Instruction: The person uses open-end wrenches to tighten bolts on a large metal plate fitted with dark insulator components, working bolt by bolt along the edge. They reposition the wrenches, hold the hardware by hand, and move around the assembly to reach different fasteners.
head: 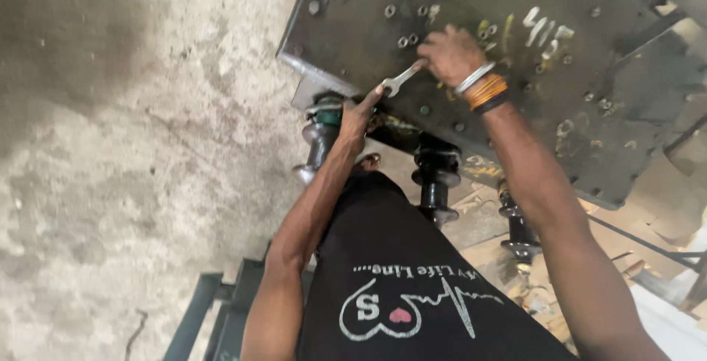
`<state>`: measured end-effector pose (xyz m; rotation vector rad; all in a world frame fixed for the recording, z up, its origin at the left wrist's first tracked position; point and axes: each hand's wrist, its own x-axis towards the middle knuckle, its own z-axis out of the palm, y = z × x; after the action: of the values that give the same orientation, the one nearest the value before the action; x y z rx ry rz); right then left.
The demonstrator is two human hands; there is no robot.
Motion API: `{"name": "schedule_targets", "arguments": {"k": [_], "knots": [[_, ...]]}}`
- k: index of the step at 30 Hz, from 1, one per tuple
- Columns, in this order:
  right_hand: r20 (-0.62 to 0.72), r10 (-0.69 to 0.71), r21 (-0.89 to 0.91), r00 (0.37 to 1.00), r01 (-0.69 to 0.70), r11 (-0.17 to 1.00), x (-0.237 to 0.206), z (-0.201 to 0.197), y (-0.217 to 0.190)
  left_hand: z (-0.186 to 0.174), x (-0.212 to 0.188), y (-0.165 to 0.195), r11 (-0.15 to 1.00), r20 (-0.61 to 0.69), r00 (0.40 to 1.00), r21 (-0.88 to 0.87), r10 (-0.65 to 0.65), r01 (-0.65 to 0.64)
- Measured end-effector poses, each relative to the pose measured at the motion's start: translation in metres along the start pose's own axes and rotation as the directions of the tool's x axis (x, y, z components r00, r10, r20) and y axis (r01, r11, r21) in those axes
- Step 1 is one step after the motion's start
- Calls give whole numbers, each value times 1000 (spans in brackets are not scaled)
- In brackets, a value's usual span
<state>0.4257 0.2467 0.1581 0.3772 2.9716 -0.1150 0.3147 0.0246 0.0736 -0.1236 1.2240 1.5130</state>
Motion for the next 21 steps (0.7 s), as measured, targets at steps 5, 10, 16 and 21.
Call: {"name": "schedule_targets", "arguments": {"k": [5, 10, 16, 21], "knots": [[-84, 68, 53, 994, -63, 997, -27, 15, -13, 4, 1, 5, 999, 0, 1000, 54, -1, 1], [-165, 454, 106, 875, -442, 891, -85, 42, -93, 7, 3, 0, 1000, -33, 999, 14, -27, 27], [439, 482, 774, 759, -591, 226, -95, 42, -100, -7, 10, -8, 995, 86, 996, -91, -33, 41], [435, 516, 690, 738, -642, 336, -90, 40, -97, -20, 20, -24, 979, 135, 987, -177, -82, 106]]}}
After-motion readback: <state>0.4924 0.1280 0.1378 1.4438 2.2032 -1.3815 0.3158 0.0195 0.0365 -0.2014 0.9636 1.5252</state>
